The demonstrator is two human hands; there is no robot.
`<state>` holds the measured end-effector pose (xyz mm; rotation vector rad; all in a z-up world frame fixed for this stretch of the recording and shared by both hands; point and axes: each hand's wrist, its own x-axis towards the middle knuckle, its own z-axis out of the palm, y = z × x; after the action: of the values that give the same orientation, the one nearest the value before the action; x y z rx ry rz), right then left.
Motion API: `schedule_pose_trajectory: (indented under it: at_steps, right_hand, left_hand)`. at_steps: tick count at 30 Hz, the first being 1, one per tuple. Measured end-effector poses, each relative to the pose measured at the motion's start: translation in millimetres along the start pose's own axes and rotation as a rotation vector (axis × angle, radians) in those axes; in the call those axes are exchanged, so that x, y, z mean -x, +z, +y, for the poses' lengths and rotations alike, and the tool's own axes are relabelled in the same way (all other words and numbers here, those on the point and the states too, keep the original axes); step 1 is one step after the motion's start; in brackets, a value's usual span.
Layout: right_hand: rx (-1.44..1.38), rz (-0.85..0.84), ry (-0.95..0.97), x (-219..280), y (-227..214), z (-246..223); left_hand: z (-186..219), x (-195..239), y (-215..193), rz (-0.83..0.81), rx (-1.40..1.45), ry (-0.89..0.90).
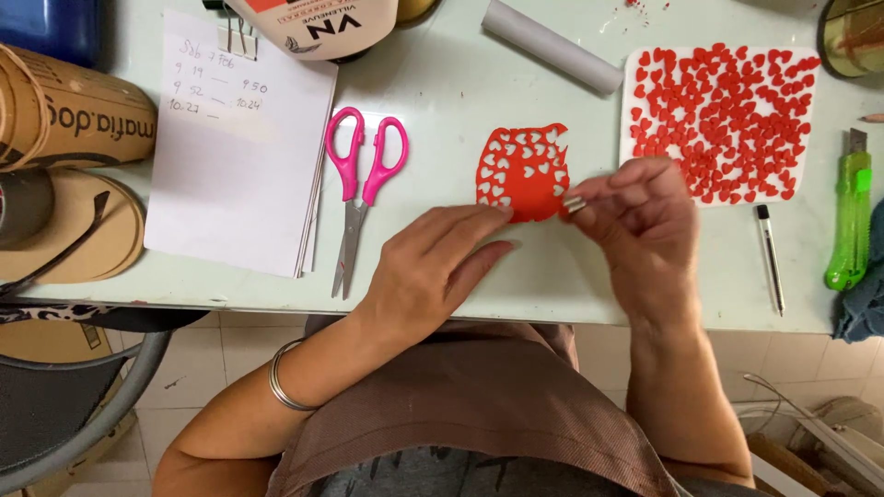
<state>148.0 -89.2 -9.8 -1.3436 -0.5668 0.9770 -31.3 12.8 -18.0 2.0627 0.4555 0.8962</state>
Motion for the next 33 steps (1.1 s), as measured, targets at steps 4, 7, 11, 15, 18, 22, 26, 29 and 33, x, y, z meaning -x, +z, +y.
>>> schedule_pose_trajectory:
  at_steps: [4, 7, 11, 15, 18, 22, 26, 29, 33]
  right_hand:
    - [-0.049, -0.003, 0.06, 10.5, 9.5, 0.0]
    - [-0.023, 0.007, 0.042, 19.5, 16.3, -7.5]
    - [0.074, -0.037, -0.128, 44.4, 20.5, -32.5]
    - [-0.072, -0.163, -0.526, 63.5, 28.7, -62.7]
    - [-0.231, -0.273, -0.701, 57.6, 25.9, -69.2]
    - [-0.209, -0.22, -0.716, 59.8, 24.5, -64.9]
    - [-0.19, -0.248, -0.739, 59.8, 25.3, -65.5]
    - [-0.133, -0.198, -0.729, 68.5, 30.3, -68.7]
    - [0.0, -0.148, -0.768, 72.0, 30.1, -74.4]
  left_hand:
    - [10.5, -8.2, -1.8, 0.025, 0.128, -0.031]
    - [19.7, -14.9, -4.4, -0.052, 0.302, -0.064]
    - [46.4, -26.4, -20.2, -0.15, 0.434, -0.156]
    - [81.8, -33.7, -44.8, -0.341, 1.056, -0.226]
    - [83.6, -17.4, -52.2, -0.651, 1.154, -0.248]
    - [99.4, -44.2, -61.4, -0.841, 1.244, -0.142]
    - [99.9, -40.1, -57.7, -0.847, 1.255, -0.153]
    - [100.0, -36.2, -55.0, -0.845, 1.261, -0.159]
    - [99.1, -36.3, -53.1, -0.85, 1.252, -0.141]
